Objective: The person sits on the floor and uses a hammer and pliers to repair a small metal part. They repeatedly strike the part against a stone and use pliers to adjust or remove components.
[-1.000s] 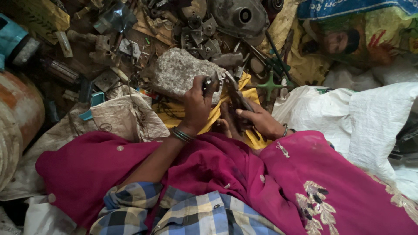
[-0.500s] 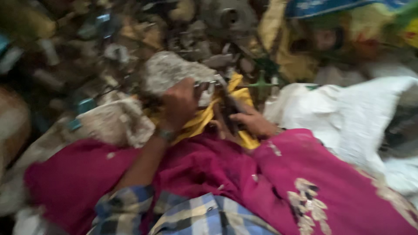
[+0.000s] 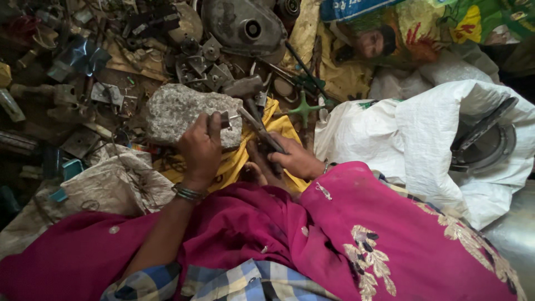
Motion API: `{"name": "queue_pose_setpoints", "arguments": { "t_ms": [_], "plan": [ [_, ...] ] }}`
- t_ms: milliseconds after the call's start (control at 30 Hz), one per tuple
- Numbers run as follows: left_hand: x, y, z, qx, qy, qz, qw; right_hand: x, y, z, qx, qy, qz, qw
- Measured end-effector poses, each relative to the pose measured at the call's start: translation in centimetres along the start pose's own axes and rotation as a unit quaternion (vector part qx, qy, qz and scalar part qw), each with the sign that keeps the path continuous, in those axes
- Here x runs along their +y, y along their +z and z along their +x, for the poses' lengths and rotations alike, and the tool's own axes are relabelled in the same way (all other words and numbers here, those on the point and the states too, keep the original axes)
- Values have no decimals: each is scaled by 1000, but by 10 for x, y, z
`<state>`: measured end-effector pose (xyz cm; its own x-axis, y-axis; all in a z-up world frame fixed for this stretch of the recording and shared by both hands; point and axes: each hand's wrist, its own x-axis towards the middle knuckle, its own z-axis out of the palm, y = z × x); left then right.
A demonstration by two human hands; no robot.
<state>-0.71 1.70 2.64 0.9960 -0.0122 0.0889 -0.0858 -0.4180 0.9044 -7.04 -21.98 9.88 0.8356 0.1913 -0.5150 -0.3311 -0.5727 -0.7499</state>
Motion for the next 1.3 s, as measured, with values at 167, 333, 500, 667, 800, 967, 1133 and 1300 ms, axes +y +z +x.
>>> {"name": "queue_pose_setpoints", "arguments": {
  "t_ms": [167, 333, 500, 667, 800, 967, 1133, 1300],
  "plan": [
    [-10, 7, 3, -73, -126, -160, 976, -17, -5, 0, 26, -8, -152, 988],
    [-13, 6, 7, -141, -234, -312, 910, -30, -10, 1, 83, -89, -257, 959],
    [-1, -11, 14, -220, -337, -360, 842, -25, -24, 11, 141, -270, -368, 879],
    [1, -13, 18, -257, -418, -361, 793, -18, -50, 25, 149, -367, -490, 777],
    [-11, -3, 13, -338, -403, -432, 732, -28, -87, 34, 111, -454, -532, 706],
    [-12, 3, 5, -301, -369, -491, 730, -47, -101, 37, 126, -485, -543, 674],
    [-6, -4, 9, -196, -321, -492, 785, -41, -55, 29, 141, -324, -468, 810],
    [-10, 7, 11, -82, -303, -366, 876, -7, -19, 8, 18, -158, -140, 977]
  ]
}}
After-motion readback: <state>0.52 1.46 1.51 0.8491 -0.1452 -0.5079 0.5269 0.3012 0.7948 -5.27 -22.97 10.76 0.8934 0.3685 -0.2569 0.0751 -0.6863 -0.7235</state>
